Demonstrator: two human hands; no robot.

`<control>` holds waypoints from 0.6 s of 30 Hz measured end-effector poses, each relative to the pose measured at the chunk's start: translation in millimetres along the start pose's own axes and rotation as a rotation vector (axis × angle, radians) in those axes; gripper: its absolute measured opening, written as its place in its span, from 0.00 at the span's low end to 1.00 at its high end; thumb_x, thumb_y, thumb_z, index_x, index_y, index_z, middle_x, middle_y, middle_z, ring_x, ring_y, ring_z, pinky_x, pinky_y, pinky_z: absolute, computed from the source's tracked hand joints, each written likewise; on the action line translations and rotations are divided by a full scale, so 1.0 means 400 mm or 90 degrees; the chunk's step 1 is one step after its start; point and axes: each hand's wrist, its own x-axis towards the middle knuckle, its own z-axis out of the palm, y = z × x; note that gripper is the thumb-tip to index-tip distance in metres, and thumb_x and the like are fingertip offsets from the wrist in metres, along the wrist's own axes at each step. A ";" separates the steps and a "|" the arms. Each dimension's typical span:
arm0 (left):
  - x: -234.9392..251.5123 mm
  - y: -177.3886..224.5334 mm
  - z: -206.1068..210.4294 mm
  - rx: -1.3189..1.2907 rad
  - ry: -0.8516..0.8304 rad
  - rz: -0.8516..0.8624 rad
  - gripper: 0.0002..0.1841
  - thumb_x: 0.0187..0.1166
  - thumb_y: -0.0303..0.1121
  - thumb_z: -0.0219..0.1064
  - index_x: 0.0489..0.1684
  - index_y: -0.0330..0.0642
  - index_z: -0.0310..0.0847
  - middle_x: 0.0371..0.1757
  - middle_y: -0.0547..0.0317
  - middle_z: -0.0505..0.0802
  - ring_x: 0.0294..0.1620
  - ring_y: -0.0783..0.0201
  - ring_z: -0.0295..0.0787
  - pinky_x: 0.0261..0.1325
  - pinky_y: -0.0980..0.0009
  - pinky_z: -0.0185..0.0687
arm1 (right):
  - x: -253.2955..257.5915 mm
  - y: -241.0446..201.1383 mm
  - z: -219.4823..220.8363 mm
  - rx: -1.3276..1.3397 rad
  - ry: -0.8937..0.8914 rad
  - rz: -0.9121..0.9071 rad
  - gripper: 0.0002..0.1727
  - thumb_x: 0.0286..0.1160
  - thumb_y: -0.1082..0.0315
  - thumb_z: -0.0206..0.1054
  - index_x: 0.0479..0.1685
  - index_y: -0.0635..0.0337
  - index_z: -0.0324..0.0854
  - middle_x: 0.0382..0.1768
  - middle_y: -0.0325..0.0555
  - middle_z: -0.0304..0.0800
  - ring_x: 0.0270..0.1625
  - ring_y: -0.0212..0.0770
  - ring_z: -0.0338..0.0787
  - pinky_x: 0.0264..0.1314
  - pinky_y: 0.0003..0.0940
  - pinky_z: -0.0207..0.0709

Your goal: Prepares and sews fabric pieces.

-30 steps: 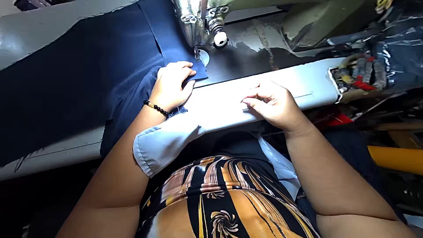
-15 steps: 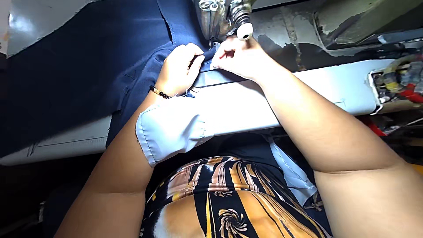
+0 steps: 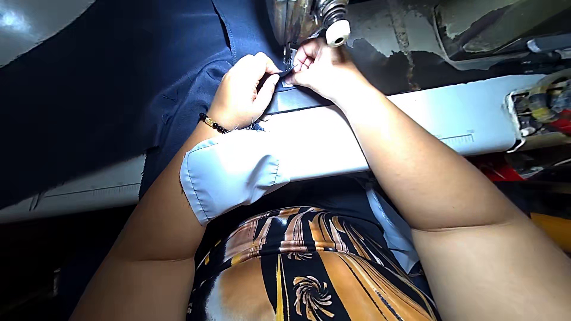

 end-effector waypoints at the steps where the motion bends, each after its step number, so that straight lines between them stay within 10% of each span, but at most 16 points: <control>1: 0.000 0.003 0.000 0.006 -0.006 -0.010 0.13 0.87 0.31 0.56 0.50 0.35 0.87 0.48 0.46 0.93 0.53 0.61 0.89 0.60 0.70 0.79 | 0.000 -0.001 0.000 -0.010 -0.001 -0.003 0.11 0.58 0.66 0.81 0.34 0.58 0.86 0.36 0.44 0.84 0.42 0.40 0.80 0.48 0.44 0.72; 5: 0.000 0.010 -0.005 -0.004 -0.025 -0.052 0.13 0.88 0.32 0.55 0.51 0.35 0.85 0.45 0.49 0.91 0.49 0.65 0.87 0.58 0.73 0.78 | 0.003 -0.001 0.001 -0.032 -0.005 -0.013 0.10 0.60 0.65 0.79 0.34 0.59 0.85 0.35 0.44 0.84 0.42 0.41 0.80 0.48 0.47 0.71; 8: 0.000 0.005 -0.006 -0.010 -0.031 -0.061 0.13 0.88 0.32 0.54 0.52 0.34 0.84 0.45 0.49 0.91 0.48 0.67 0.87 0.57 0.73 0.79 | -0.006 0.012 -0.002 0.118 0.036 -0.048 0.07 0.63 0.68 0.77 0.35 0.58 0.85 0.29 0.34 0.82 0.33 0.25 0.78 0.40 0.24 0.72; 12: -0.001 -0.001 -0.003 -0.002 -0.030 -0.051 0.14 0.88 0.32 0.55 0.51 0.34 0.85 0.45 0.49 0.91 0.49 0.65 0.87 0.58 0.72 0.78 | -0.036 0.020 -0.047 0.249 -0.025 -0.057 0.09 0.87 0.73 0.56 0.57 0.64 0.77 0.31 0.32 0.83 0.31 0.20 0.84 0.42 0.19 0.81; 18: 0.000 -0.012 -0.004 -0.022 -0.037 0.054 0.17 0.86 0.30 0.54 0.48 0.34 0.92 0.49 0.45 0.96 0.54 0.54 0.89 0.63 0.65 0.76 | -0.162 0.049 -0.011 -0.179 -0.036 -0.275 0.26 0.77 0.73 0.54 0.72 0.48 0.85 0.61 0.55 0.84 0.69 0.61 0.79 0.69 0.65 0.70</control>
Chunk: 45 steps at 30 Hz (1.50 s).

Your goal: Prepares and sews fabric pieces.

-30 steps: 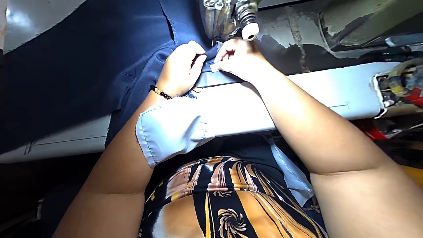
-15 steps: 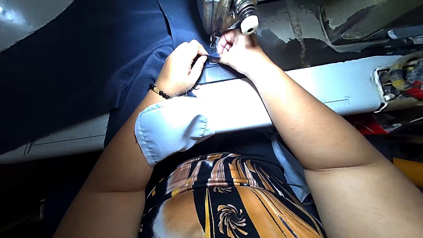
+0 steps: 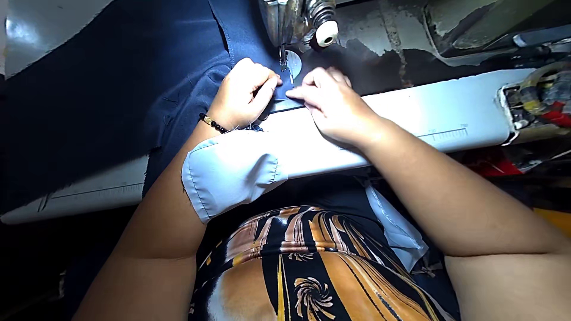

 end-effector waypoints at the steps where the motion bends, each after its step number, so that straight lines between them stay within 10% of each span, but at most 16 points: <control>1: 0.001 -0.005 0.002 0.005 0.000 0.021 0.17 0.86 0.29 0.55 0.47 0.34 0.93 0.51 0.44 0.97 0.57 0.53 0.90 0.65 0.64 0.77 | -0.010 -0.001 0.012 -0.044 0.020 -0.019 0.27 0.75 0.74 0.55 0.71 0.47 0.87 0.60 0.55 0.84 0.66 0.62 0.79 0.66 0.63 0.70; 10: 0.010 -0.012 -0.006 0.033 -0.096 0.007 0.15 0.82 0.40 0.66 0.52 0.41 0.94 0.65 0.47 0.93 0.72 0.48 0.85 0.76 0.49 0.70 | -0.013 0.005 0.019 -0.047 0.049 -0.049 0.24 0.76 0.73 0.55 0.65 0.51 0.90 0.56 0.54 0.86 0.62 0.60 0.81 0.61 0.58 0.71; 45: 0.029 -0.034 -0.016 0.020 -0.138 0.023 0.16 0.80 0.42 0.66 0.52 0.41 0.93 0.65 0.45 0.92 0.70 0.48 0.85 0.69 0.47 0.75 | -0.002 0.001 0.023 -0.084 0.059 -0.014 0.23 0.77 0.70 0.54 0.64 0.46 0.90 0.54 0.55 0.84 0.61 0.61 0.80 0.60 0.59 0.70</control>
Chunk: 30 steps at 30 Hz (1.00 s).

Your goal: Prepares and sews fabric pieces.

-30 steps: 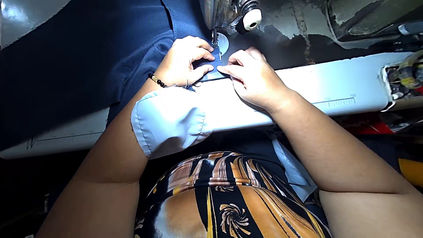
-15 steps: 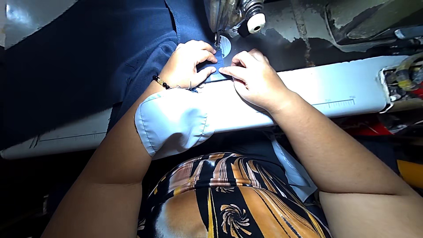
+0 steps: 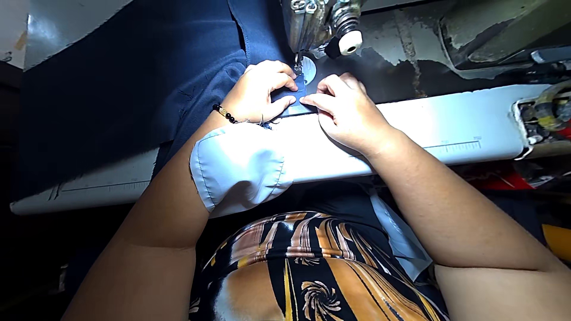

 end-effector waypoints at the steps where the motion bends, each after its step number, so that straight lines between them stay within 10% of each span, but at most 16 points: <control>1: 0.000 -0.001 0.000 -0.002 -0.003 -0.001 0.16 0.80 0.42 0.66 0.52 0.41 0.93 0.66 0.46 0.91 0.70 0.48 0.85 0.70 0.46 0.74 | -0.001 -0.001 0.001 -0.004 0.002 0.004 0.23 0.77 0.69 0.54 0.64 0.45 0.91 0.56 0.54 0.84 0.63 0.61 0.80 0.61 0.60 0.69; 5: 0.001 0.000 0.000 -0.009 -0.003 -0.003 0.16 0.80 0.42 0.66 0.52 0.40 0.92 0.65 0.46 0.91 0.70 0.48 0.85 0.69 0.46 0.74 | 0.004 0.001 -0.005 -0.016 -0.009 -0.029 0.22 0.78 0.71 0.53 0.62 0.49 0.90 0.81 0.45 0.78 0.87 0.56 0.68 0.80 0.66 0.58; 15: 0.002 -0.005 -0.001 -0.005 -0.010 -0.005 0.17 0.81 0.42 0.65 0.53 0.41 0.92 0.66 0.47 0.91 0.71 0.48 0.84 0.70 0.46 0.73 | 0.007 0.009 -0.001 -0.019 -0.012 -0.026 0.23 0.79 0.69 0.52 0.64 0.46 0.90 0.65 0.51 0.86 0.73 0.58 0.79 0.70 0.62 0.67; 30: 0.075 -0.088 -0.022 0.065 -0.005 -0.049 0.20 0.82 0.47 0.61 0.56 0.43 0.90 0.67 0.46 0.91 0.74 0.49 0.83 0.75 0.48 0.72 | 0.030 -0.005 -0.004 -0.097 -0.070 0.108 0.31 0.80 0.67 0.48 0.82 0.39 0.76 0.79 0.54 0.76 0.83 0.67 0.69 0.73 0.70 0.61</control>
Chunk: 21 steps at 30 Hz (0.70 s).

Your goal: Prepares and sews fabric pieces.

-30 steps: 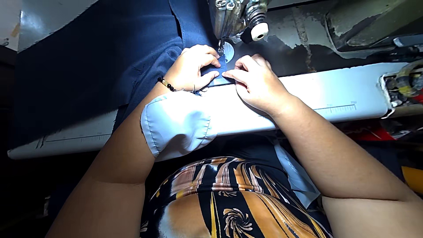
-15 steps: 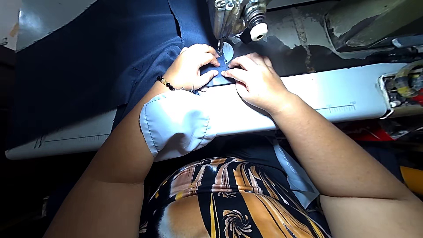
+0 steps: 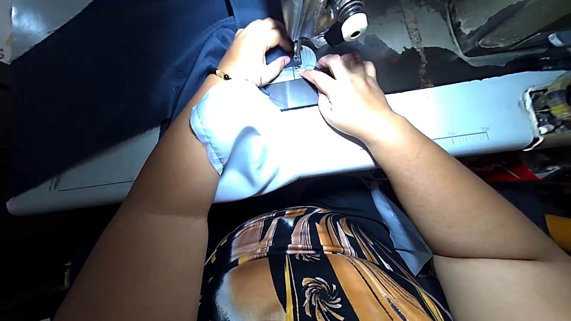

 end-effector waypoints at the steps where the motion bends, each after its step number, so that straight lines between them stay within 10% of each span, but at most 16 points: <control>1: 0.005 -0.008 0.001 0.009 0.004 -0.003 0.20 0.81 0.47 0.61 0.56 0.43 0.91 0.67 0.47 0.91 0.74 0.49 0.83 0.75 0.48 0.72 | -0.002 0.001 0.002 0.002 0.003 -0.001 0.30 0.80 0.66 0.48 0.82 0.39 0.76 0.79 0.54 0.76 0.83 0.67 0.69 0.74 0.70 0.61; 12: 0.023 -0.010 -0.011 0.017 -0.063 -0.008 0.19 0.83 0.42 0.59 0.60 0.42 0.88 0.70 0.44 0.88 0.77 0.45 0.79 0.76 0.45 0.69 | 0.001 0.004 0.003 0.007 0.017 -0.003 0.29 0.79 0.67 0.50 0.79 0.42 0.79 0.76 0.54 0.78 0.81 0.64 0.72 0.74 0.68 0.62; 16: -0.034 0.102 -0.238 0.021 -0.183 -0.106 0.20 0.90 0.32 0.54 0.76 0.40 0.81 0.74 0.45 0.88 0.78 0.52 0.82 0.84 0.54 0.69 | -0.030 0.008 -0.009 0.065 0.088 -0.102 0.24 0.83 0.68 0.54 0.77 0.52 0.81 0.74 0.62 0.81 0.78 0.67 0.77 0.77 0.69 0.64; 21: -0.581 0.235 -0.554 -0.049 -0.221 -0.396 0.14 0.83 0.45 0.64 0.52 0.52 0.92 0.43 0.68 0.96 0.36 0.72 0.92 0.39 0.66 0.92 | -0.184 -0.215 -0.032 0.250 0.234 -0.400 0.16 0.82 0.63 0.62 0.63 0.50 0.89 0.65 0.52 0.89 0.66 0.50 0.87 0.68 0.49 0.78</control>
